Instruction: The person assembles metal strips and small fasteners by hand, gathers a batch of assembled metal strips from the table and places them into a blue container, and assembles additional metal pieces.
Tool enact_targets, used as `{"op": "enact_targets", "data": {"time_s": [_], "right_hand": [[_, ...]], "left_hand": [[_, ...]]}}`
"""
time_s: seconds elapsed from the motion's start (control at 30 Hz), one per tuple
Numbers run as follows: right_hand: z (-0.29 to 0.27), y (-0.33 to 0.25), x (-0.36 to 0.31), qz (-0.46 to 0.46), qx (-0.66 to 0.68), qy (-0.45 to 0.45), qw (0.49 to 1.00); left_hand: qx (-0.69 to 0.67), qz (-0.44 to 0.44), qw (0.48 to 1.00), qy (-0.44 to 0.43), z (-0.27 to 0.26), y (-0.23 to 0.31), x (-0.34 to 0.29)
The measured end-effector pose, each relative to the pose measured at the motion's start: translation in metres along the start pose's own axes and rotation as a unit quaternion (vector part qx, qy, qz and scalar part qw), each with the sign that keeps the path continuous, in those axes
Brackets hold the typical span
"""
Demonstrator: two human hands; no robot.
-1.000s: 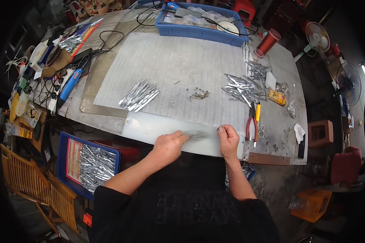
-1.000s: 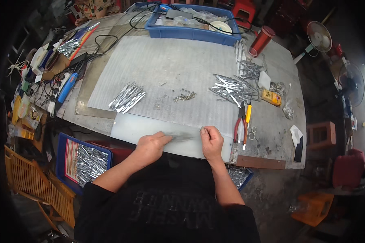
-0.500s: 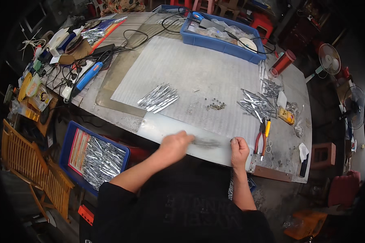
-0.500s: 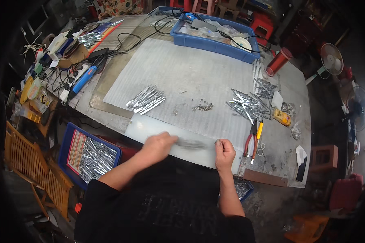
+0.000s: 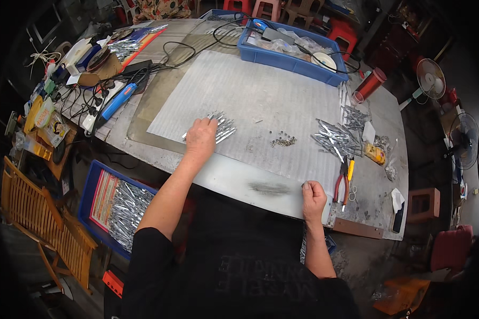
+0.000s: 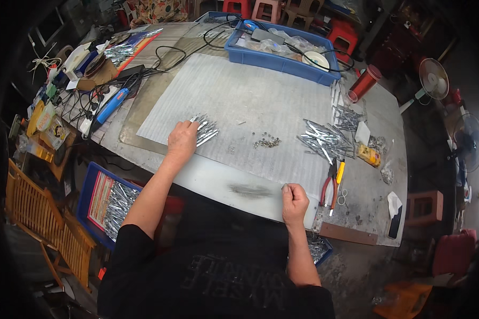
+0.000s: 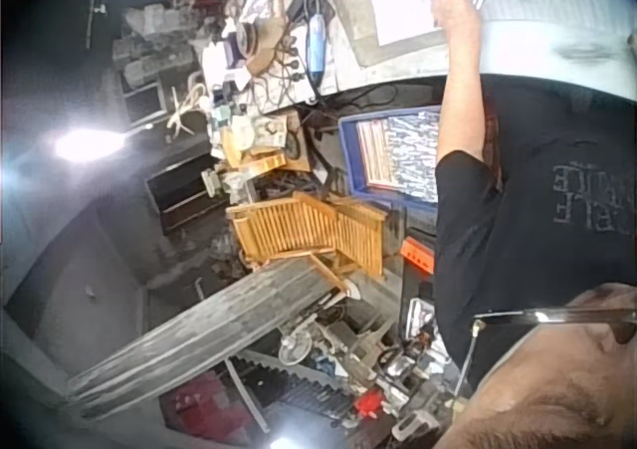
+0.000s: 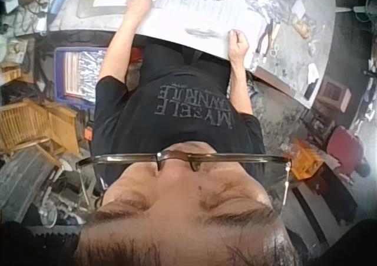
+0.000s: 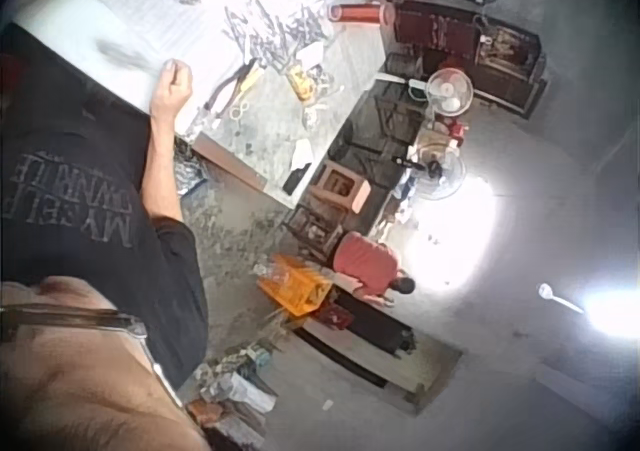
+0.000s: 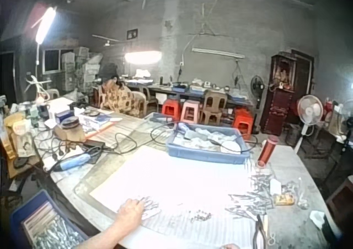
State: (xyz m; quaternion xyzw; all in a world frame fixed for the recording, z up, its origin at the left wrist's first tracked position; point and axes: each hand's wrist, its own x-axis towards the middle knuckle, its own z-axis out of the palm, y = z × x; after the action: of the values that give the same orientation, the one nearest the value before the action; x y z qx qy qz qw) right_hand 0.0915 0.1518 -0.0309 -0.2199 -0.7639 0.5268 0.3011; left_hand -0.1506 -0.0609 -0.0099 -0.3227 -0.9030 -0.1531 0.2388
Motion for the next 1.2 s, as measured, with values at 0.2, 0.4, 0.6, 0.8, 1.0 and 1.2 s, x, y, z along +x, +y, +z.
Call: {"op": "enact_targets", "data": {"time_s": [0.2, 0.4, 0.6, 0.8, 1.0, 1.2], "right_hand": [[0.002, -0.002, 0.000, -0.010, -0.015, 0.006, 1.000], [0.002, -0.006, 0.002, -0.046, -0.047, 0.004, 0.998], [0.005, -0.013, 0.003, -0.048, -0.055, 0.015, 0.997], [0.004, -0.013, 0.005, -0.068, -0.070, 0.000, 0.995], [0.002, -0.019, 0.008, -0.083, -0.070, 0.001, 0.994], [0.004, -0.016, 0.007, -0.118, -0.068, 0.002, 0.991]], "left_hand": [[-0.009, 0.019, 0.999, 0.026, 0.003, 0.000, -0.001], [-0.069, 0.030, 0.996, 0.040, 0.004, 0.025, 0.011], [-0.189, 0.026, 0.982, -0.007, 0.015, 0.055, 0.021], [-0.257, 0.055, 0.963, -0.060, 0.026, 0.091, 0.030], [-0.296, 0.094, 0.945, -0.101, 0.028, 0.134, 0.053], [-0.315, 0.210, 0.920, -0.099, 0.044, 0.179, 0.083]]}}
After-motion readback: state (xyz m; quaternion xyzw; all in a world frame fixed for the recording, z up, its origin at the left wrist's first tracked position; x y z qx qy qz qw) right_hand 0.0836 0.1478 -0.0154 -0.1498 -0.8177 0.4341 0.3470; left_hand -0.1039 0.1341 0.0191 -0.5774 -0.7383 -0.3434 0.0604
